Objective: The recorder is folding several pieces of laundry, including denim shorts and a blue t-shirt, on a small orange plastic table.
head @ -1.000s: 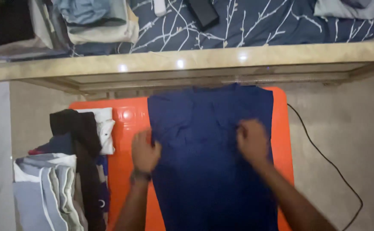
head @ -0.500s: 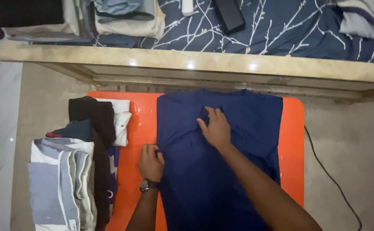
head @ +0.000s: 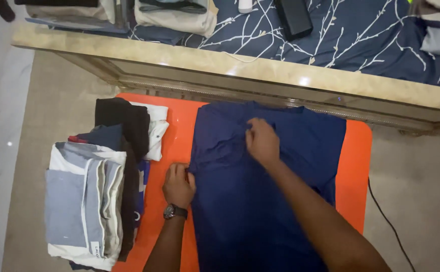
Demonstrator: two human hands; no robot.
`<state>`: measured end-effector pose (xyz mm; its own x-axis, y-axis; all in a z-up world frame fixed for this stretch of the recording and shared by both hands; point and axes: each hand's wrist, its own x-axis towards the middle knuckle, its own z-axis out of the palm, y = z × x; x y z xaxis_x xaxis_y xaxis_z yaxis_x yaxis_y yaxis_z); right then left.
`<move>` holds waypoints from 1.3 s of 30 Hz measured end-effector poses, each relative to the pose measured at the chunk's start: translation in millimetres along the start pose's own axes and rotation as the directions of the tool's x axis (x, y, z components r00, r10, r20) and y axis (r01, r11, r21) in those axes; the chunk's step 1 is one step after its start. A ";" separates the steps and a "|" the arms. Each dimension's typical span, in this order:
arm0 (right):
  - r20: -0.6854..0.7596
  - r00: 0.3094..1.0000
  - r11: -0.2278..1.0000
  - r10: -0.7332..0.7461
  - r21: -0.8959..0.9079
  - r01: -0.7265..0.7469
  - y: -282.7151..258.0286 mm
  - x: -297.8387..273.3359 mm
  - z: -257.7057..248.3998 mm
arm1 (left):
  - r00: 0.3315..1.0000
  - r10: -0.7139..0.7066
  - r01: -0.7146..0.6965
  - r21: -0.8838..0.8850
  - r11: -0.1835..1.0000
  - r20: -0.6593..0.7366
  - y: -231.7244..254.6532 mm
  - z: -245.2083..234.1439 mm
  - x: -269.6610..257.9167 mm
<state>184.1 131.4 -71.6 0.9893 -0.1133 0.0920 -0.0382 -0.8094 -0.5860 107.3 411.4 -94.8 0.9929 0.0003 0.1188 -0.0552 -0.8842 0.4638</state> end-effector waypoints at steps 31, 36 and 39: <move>0.487 0.823 0.550 0.294 0.618 -0.562 -7.3 -69.8 28.9 | 0.965 0.249 -0.247 -0.036 0.968 0.084 7.6 -2.3 1.9; 0.507 0.827 0.862 0.244 0.278 -0.424 -21.9 -79.5 -0.2 | 0.958 0.278 -0.278 -0.016 0.960 0.070 12.8 -11.7 9.7; 0.392 0.881 0.896 0.265 0.237 -0.375 -10.9 -97.3 1.1 | 0.970 0.239 -0.238 -0.024 0.971 0.042 23.9 -5.7 23.7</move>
<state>88.4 151.9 -75.1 0.9168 -0.0884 -0.3895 -0.3716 -0.5467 -0.7504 128.9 392.9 -75.9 0.9544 -0.2306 0.1894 -0.2927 -0.8472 0.4434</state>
